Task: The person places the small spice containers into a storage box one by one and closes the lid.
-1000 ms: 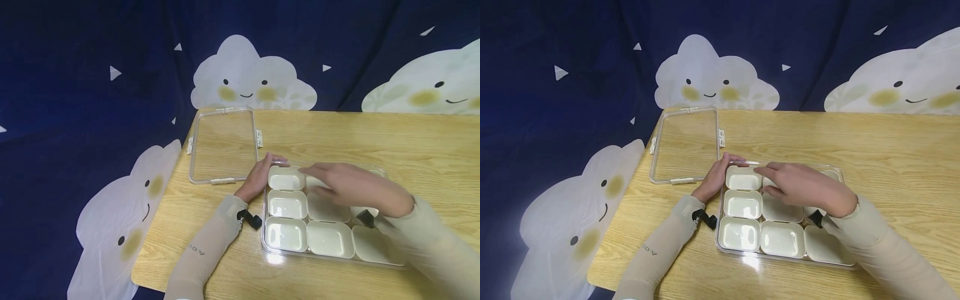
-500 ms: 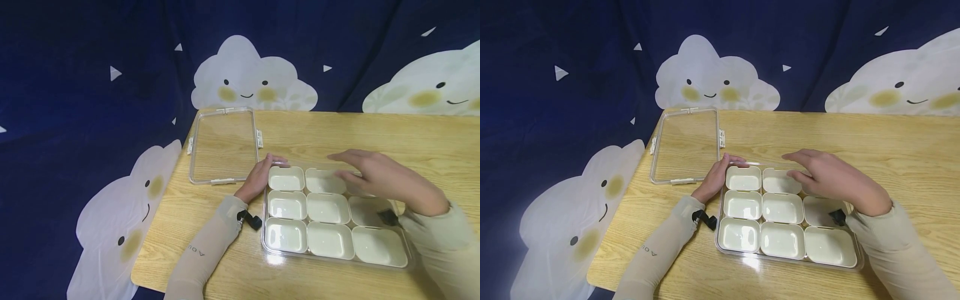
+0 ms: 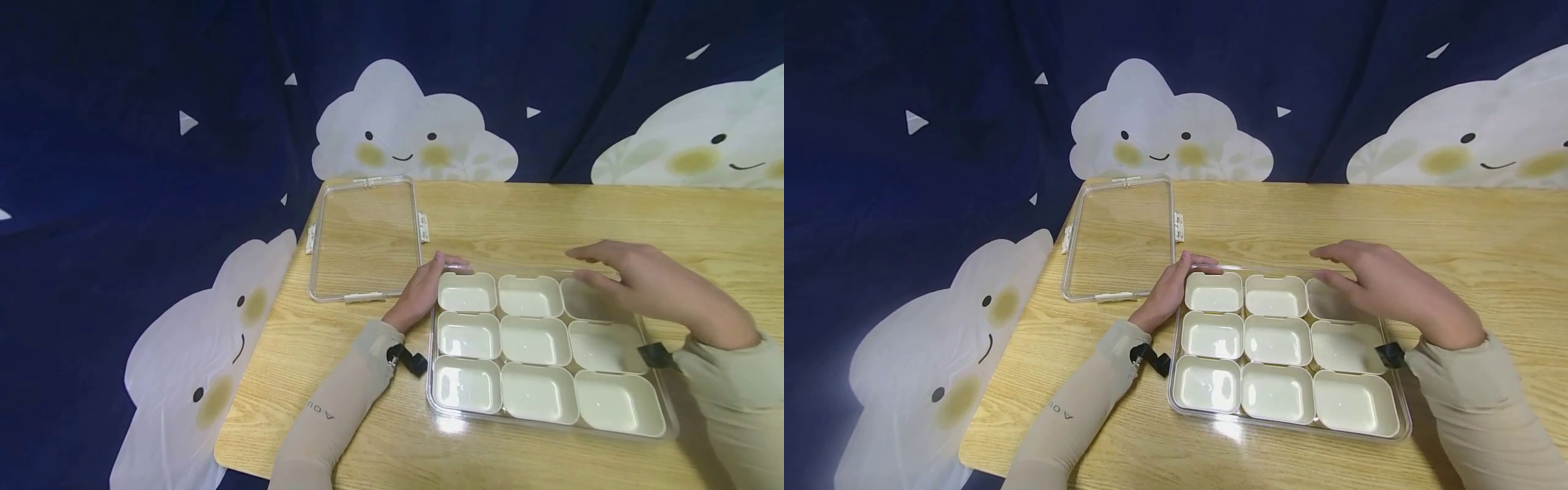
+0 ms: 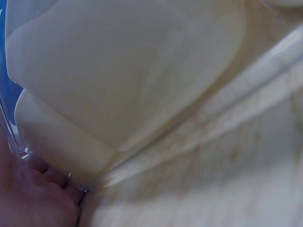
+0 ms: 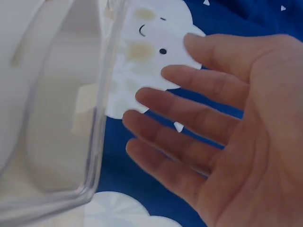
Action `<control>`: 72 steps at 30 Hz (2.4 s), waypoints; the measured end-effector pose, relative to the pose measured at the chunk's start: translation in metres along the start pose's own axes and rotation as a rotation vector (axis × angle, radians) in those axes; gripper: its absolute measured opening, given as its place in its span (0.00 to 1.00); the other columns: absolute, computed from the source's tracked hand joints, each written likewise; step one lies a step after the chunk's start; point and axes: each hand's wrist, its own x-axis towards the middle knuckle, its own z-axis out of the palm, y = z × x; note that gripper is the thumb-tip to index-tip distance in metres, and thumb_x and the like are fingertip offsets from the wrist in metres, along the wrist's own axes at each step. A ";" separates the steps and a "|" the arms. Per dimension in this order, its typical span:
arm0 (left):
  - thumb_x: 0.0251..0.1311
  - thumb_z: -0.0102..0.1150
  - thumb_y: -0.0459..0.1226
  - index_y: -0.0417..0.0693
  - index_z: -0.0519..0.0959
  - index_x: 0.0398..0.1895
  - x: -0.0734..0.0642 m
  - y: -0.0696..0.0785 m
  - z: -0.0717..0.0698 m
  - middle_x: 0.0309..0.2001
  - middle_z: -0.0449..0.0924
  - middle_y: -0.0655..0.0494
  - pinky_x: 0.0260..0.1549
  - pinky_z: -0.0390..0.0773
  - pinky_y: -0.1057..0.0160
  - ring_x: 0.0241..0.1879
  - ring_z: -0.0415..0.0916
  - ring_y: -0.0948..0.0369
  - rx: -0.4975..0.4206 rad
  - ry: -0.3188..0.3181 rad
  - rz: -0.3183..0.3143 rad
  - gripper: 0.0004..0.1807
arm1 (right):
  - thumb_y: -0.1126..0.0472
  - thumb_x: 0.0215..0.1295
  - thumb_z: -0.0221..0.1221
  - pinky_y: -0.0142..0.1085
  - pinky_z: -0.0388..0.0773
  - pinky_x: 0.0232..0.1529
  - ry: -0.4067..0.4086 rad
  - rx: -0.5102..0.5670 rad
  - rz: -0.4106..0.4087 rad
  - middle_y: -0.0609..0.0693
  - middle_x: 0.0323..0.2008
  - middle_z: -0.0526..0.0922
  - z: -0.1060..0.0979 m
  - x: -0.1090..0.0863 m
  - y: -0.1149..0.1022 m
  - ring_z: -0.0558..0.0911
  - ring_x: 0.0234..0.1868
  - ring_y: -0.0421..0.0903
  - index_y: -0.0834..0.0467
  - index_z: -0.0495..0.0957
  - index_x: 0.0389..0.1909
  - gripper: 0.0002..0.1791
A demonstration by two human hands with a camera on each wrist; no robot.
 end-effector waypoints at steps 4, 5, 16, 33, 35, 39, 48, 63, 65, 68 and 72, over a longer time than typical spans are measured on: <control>0.80 0.18 0.63 0.47 0.78 0.64 0.000 0.001 0.000 0.61 0.85 0.48 0.67 0.77 0.57 0.65 0.81 0.53 0.003 -0.001 0.000 0.42 | 0.53 0.73 0.63 0.49 0.82 0.52 -0.031 0.022 0.053 0.52 0.56 0.88 0.002 -0.001 0.010 0.86 0.56 0.54 0.54 0.80 0.64 0.22; 0.80 0.18 0.63 0.47 0.78 0.65 -0.001 0.001 0.000 0.62 0.85 0.47 0.67 0.77 0.56 0.65 0.80 0.52 0.003 -0.003 0.003 0.42 | 0.52 0.74 0.62 0.44 0.83 0.51 -0.035 0.030 0.066 0.51 0.56 0.88 0.003 -0.002 0.012 0.86 0.55 0.52 0.53 0.80 0.64 0.22; 0.82 0.18 0.59 0.44 0.77 0.65 0.000 -0.002 0.000 0.61 0.85 0.47 0.62 0.81 0.59 0.63 0.82 0.52 -0.014 -0.010 0.002 0.40 | 0.52 0.77 0.58 0.07 0.63 0.46 -0.030 0.179 0.132 0.40 0.58 0.86 0.001 -0.011 0.039 0.67 0.53 0.07 0.42 0.81 0.63 0.17; 0.81 0.18 0.61 0.45 0.77 0.65 0.002 -0.001 0.000 0.62 0.85 0.48 0.62 0.81 0.59 0.62 0.83 0.53 -0.002 -0.020 -0.001 0.41 | 0.57 0.84 0.44 0.13 0.68 0.54 -0.144 0.598 0.198 0.42 0.62 0.86 0.028 -0.032 0.083 0.76 0.62 0.19 0.51 0.68 0.74 0.22; 0.81 0.18 0.60 0.45 0.77 0.65 0.002 -0.001 0.001 0.62 0.85 0.48 0.62 0.81 0.59 0.62 0.83 0.53 -0.002 -0.020 -0.003 0.41 | 0.59 0.84 0.45 0.14 0.70 0.56 -0.143 0.684 0.191 0.44 0.63 0.86 0.034 -0.033 0.087 0.76 0.64 0.20 0.55 0.67 0.75 0.23; 0.82 0.17 0.58 0.44 0.77 0.66 0.003 -0.001 0.004 0.62 0.85 0.48 0.62 0.81 0.58 0.61 0.83 0.53 -0.005 -0.020 -0.010 0.40 | 0.65 0.83 0.44 0.23 0.80 0.56 -0.148 0.933 0.167 0.46 0.64 0.84 0.046 -0.036 0.096 0.81 0.64 0.29 0.65 0.65 0.74 0.23; 0.78 0.17 0.65 0.45 0.76 0.67 0.002 -0.001 0.004 0.62 0.85 0.49 0.65 0.79 0.57 0.63 0.83 0.53 0.005 -0.026 -0.009 0.45 | 0.69 0.82 0.44 0.33 0.84 0.57 -0.140 1.236 0.161 0.46 0.67 0.82 0.065 -0.041 0.106 0.81 0.65 0.37 0.71 0.62 0.74 0.24; 0.82 0.19 0.59 0.44 0.76 0.67 -0.001 -0.001 -0.001 0.62 0.84 0.47 0.61 0.82 0.57 0.61 0.84 0.51 -0.028 -0.023 -0.028 0.40 | 0.70 0.83 0.40 0.34 0.84 0.58 -0.133 1.375 0.087 0.49 0.64 0.84 0.073 -0.033 0.109 0.83 0.64 0.39 0.72 0.67 0.71 0.22; 0.82 0.18 0.59 0.44 0.76 0.67 -0.002 -0.001 -0.001 0.62 0.85 0.48 0.63 0.80 0.57 0.63 0.83 0.53 -0.021 -0.019 -0.023 0.40 | 0.70 0.83 0.40 0.34 0.84 0.58 -0.134 1.367 0.086 0.49 0.64 0.84 0.072 -0.032 0.108 0.83 0.64 0.39 0.73 0.67 0.71 0.22; 0.81 0.17 0.61 0.44 0.76 0.67 -0.003 -0.001 -0.002 0.62 0.85 0.48 0.67 0.78 0.56 0.65 0.81 0.54 -0.019 -0.004 -0.015 0.42 | 0.68 0.83 0.40 0.35 0.85 0.57 -0.136 1.369 0.105 0.49 0.64 0.84 0.072 -0.032 0.107 0.84 0.63 0.39 0.72 0.67 0.71 0.22; 0.80 0.18 0.62 0.44 0.75 0.68 -0.004 0.000 -0.002 0.62 0.85 0.47 0.67 0.77 0.55 0.65 0.81 0.52 -0.054 0.006 -0.025 0.42 | 0.66 0.84 0.42 0.36 0.86 0.55 -0.133 1.383 0.146 0.48 0.63 0.85 0.071 -0.031 0.105 0.85 0.62 0.40 0.71 0.69 0.70 0.21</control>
